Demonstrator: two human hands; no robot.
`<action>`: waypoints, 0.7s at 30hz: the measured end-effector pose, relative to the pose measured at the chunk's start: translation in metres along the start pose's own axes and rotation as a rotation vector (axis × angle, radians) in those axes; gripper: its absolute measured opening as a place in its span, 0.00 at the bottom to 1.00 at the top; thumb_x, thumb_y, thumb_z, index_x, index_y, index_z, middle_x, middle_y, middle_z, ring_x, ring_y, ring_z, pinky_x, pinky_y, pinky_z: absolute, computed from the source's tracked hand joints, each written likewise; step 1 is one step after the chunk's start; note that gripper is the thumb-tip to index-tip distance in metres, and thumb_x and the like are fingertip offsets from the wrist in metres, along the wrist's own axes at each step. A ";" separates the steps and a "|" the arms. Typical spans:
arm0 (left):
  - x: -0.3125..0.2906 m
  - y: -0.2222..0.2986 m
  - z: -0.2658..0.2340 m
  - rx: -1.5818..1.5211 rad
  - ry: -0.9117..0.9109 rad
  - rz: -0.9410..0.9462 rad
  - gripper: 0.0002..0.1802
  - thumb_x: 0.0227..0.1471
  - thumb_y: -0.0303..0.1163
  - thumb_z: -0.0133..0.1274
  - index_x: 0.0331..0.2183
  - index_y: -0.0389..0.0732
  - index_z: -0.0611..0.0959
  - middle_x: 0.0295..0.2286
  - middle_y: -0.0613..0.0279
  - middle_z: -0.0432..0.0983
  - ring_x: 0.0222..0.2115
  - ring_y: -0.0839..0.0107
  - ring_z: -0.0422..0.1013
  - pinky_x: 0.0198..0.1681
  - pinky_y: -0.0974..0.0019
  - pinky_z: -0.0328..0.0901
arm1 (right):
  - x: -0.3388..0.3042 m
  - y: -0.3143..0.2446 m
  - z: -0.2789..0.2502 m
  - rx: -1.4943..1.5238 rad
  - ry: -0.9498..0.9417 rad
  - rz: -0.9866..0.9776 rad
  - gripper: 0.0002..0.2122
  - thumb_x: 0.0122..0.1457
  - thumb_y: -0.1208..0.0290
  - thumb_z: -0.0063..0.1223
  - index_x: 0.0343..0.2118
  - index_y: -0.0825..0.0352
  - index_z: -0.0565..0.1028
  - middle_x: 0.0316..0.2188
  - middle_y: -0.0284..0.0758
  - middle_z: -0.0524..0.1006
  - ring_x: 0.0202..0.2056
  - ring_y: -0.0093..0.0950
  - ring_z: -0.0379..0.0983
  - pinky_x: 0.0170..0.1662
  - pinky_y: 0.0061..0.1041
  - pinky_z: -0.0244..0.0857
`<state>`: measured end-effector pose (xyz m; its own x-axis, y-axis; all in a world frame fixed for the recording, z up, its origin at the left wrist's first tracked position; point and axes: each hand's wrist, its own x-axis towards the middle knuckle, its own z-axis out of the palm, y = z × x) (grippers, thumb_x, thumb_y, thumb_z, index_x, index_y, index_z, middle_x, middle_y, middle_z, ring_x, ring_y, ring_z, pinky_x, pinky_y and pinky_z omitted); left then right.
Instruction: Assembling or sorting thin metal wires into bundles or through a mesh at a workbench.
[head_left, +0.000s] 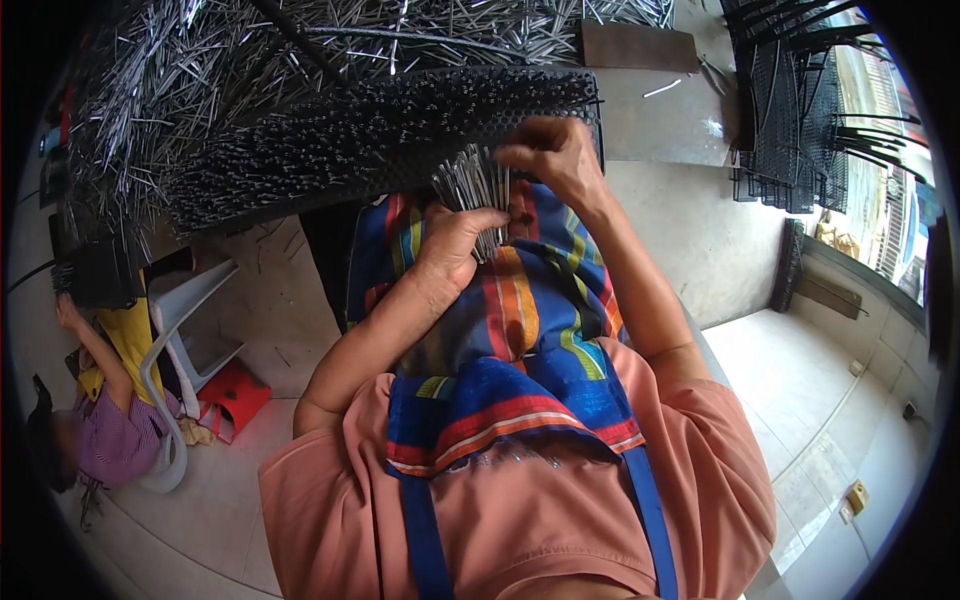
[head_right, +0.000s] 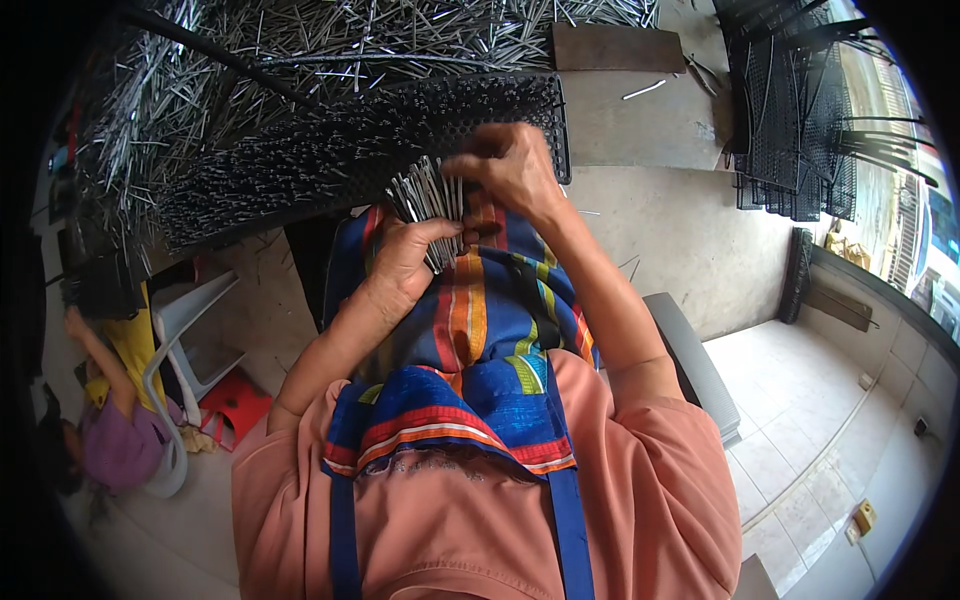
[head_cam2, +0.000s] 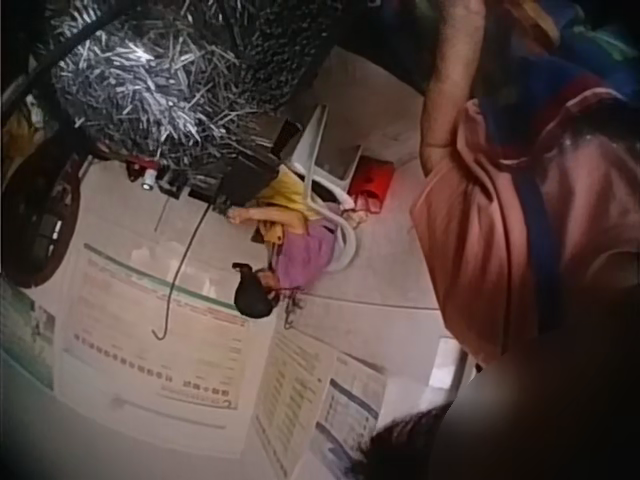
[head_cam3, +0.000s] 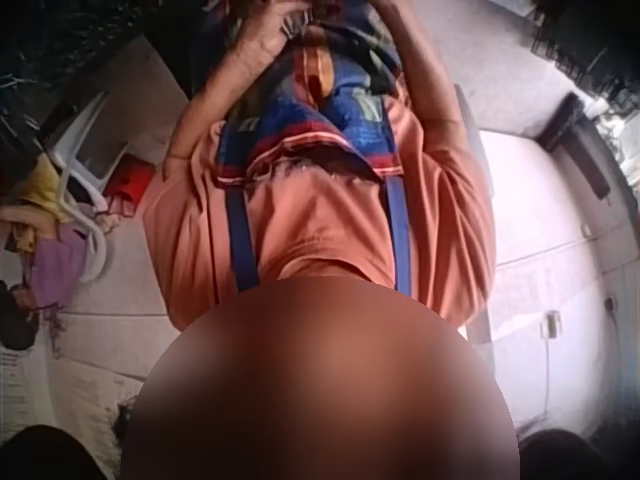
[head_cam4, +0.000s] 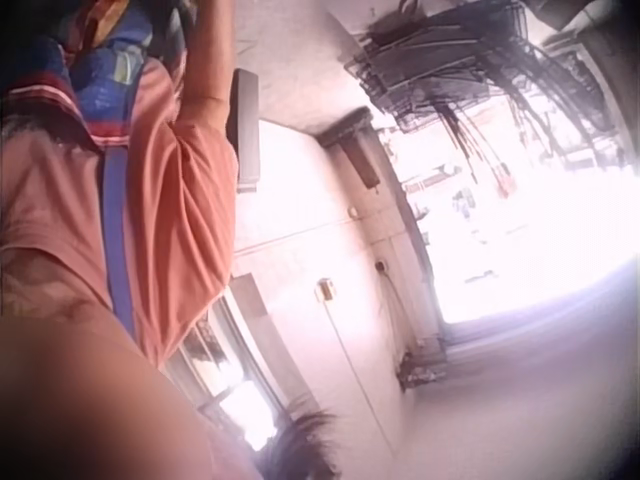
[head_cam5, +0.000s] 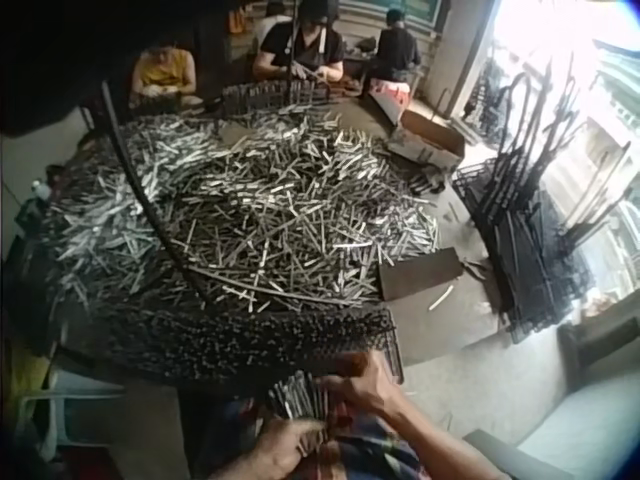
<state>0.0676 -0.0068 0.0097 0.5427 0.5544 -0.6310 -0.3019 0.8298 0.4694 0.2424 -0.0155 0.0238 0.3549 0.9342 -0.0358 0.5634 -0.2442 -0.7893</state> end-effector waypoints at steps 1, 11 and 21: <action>0.001 -0.002 0.000 0.001 -0.002 -0.003 0.18 0.42 0.11 0.52 0.38 0.30 0.81 0.32 0.52 0.81 0.29 0.61 0.79 0.33 0.59 0.78 | -0.004 0.000 -0.003 0.099 -0.152 0.095 0.05 0.48 0.78 0.62 0.28 0.70 0.79 0.16 0.29 0.73 0.20 0.17 0.68 0.23 0.22 0.61; -0.003 0.001 0.007 0.101 0.099 -0.059 0.16 0.44 0.13 0.55 0.39 0.33 0.79 0.32 0.55 0.80 0.27 0.60 0.79 0.30 0.61 0.77 | -0.005 0.006 -0.007 0.747 0.372 0.187 0.02 0.53 0.80 0.61 0.29 0.69 0.79 0.19 0.25 0.74 0.18 0.12 0.61 0.20 0.15 0.51; 0.005 0.000 0.002 0.119 0.108 -0.138 0.16 0.44 0.13 0.53 0.38 0.31 0.81 0.31 0.51 0.81 0.27 0.59 0.80 0.29 0.60 0.78 | 0.008 0.027 0.013 0.313 0.423 -0.195 0.06 0.48 0.85 0.62 0.30 0.71 0.80 0.25 0.29 0.77 0.26 0.15 0.70 0.30 0.15 0.62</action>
<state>0.0714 -0.0043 0.0078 0.4837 0.4454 -0.7535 -0.1327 0.8882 0.4398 0.2508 -0.0109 -0.0063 0.5713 0.7527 0.3273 0.4228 0.0719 -0.9034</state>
